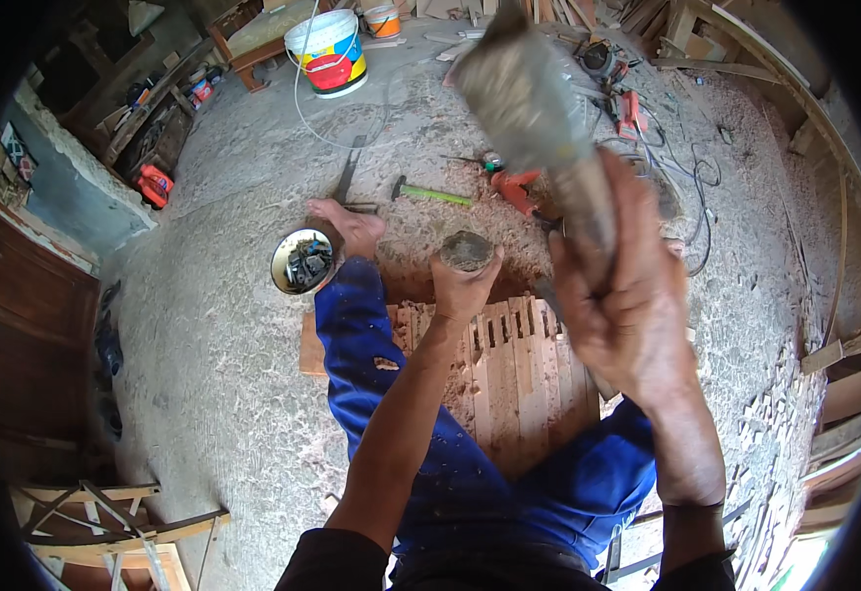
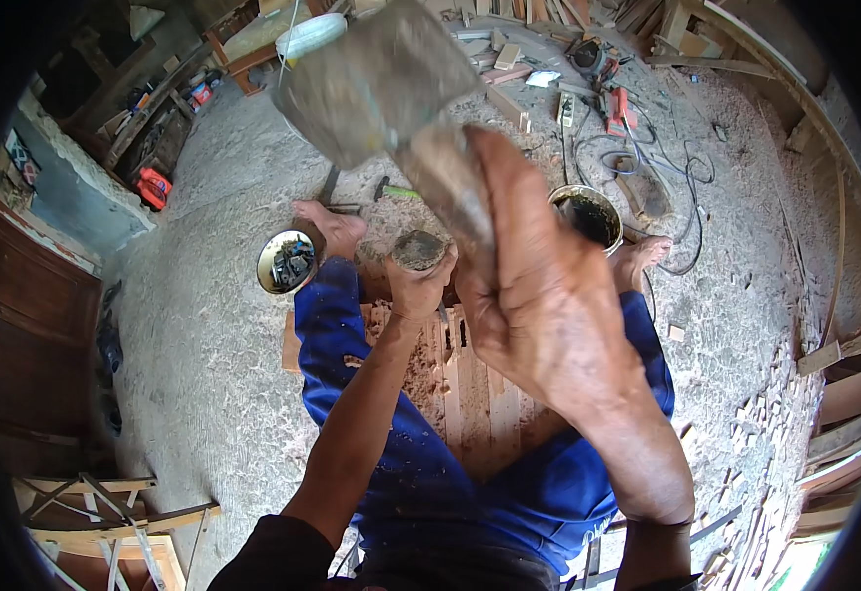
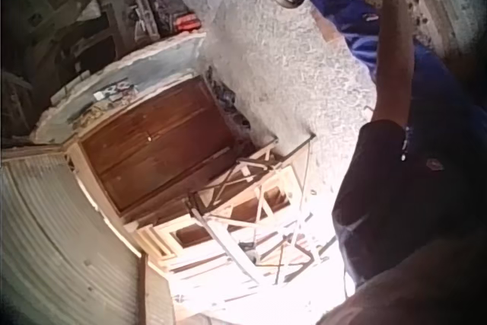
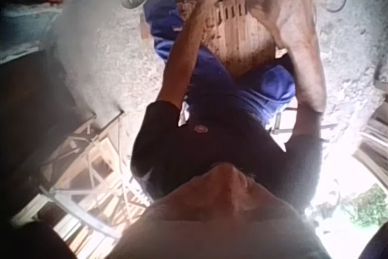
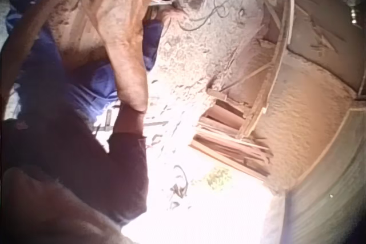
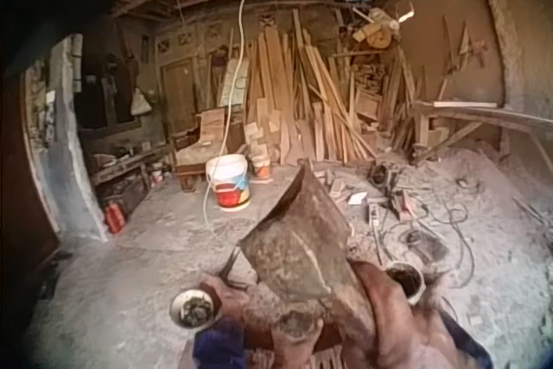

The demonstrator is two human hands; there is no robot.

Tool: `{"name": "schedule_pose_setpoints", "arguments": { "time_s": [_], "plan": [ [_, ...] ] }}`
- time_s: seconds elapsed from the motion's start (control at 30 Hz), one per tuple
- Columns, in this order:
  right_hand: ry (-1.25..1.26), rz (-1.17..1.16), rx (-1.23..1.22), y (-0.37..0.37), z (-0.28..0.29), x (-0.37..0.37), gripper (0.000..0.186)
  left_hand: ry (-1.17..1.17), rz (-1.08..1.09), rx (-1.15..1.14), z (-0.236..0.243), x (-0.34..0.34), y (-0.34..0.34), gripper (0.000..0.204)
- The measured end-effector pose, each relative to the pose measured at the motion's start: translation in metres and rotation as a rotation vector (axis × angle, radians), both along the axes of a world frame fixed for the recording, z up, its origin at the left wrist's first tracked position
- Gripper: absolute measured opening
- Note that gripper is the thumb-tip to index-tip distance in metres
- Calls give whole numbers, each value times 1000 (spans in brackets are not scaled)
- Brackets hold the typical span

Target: The person carves a piece of wood using an axe and a mallet while sitting on the floor.

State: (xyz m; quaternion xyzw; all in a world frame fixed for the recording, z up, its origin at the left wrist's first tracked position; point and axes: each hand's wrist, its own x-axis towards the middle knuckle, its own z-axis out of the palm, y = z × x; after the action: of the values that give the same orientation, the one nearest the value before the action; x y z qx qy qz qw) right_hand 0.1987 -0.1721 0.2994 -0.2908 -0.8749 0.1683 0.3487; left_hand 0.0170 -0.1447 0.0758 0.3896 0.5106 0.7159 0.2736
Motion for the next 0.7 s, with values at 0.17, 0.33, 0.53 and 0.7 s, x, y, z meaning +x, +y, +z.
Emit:
{"name": "schedule_pose_setpoints", "arguments": {
  "time_s": [0.17, 0.33, 0.53, 0.7],
  "plan": [
    [-589, 30, 32, 13, -97, 11, 85, -50, -103, 244, -7, 16, -2, 34],
    [-491, 83, -127, -5, -55, 24, 89, -651, -356, 268, -39, -13, 20, 31],
    [203, -29, -48, -8, 22, 2, 62, -89, 91, 165, -16, 20, -6, 24],
    [-547, 2, 86, -7, -63, 15, 76, -542, -257, 263, -29, 28, -32, 44]
  ]
}}
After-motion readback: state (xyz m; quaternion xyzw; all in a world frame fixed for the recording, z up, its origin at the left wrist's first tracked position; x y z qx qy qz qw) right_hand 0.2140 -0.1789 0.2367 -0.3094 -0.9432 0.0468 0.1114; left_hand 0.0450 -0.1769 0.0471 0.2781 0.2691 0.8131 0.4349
